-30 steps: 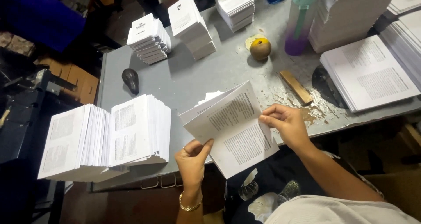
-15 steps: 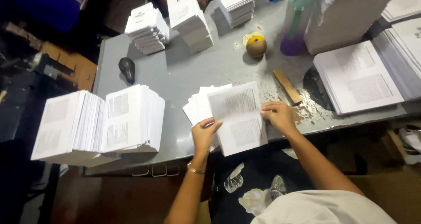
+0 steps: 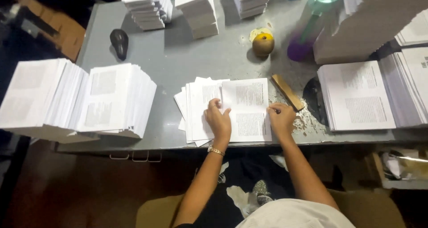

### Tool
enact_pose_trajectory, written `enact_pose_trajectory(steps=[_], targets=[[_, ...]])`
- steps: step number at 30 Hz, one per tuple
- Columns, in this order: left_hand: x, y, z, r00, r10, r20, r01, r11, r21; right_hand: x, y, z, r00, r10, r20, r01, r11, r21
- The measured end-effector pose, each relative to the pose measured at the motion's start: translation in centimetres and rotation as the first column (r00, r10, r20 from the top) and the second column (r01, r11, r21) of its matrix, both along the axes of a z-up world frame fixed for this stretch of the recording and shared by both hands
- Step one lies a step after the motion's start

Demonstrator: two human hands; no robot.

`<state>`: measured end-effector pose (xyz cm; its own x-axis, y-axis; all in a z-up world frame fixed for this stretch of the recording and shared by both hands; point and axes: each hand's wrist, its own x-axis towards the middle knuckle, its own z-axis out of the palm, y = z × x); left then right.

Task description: Folding printed paper sheets and creasing them with a wooden block tool

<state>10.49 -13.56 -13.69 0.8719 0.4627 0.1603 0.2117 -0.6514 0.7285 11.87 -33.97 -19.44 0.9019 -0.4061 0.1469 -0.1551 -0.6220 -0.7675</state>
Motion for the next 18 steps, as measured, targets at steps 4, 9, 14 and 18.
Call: enact_pose_trajectory(steps=[4,9,14,18], targets=[[-1.0,-1.7,-1.4,0.978,-0.057,0.200,0.005,0.967,0.254,-0.5,-0.1,-0.1,0.989,0.054,0.135,-0.042,0.995,-0.089],[-2.0,-2.6,-0.4,0.646,-0.686,0.335,0.594,0.727,0.344,-0.9,0.3,0.3,0.981,0.072,0.182,-0.044,0.987,-0.153],[-0.3,-1.2,-5.0,0.406,-0.912,-0.065,0.771,0.303,0.560,-0.1,-0.1,-1.5,0.979,0.071,0.191,-0.022,0.968,-0.250],[0.0,-1.4,-5.7,0.383,-0.917,-0.114,0.807,0.272,0.524,0.0,-0.4,-0.5,0.971,0.146,0.191,-0.087,0.955,-0.284]])
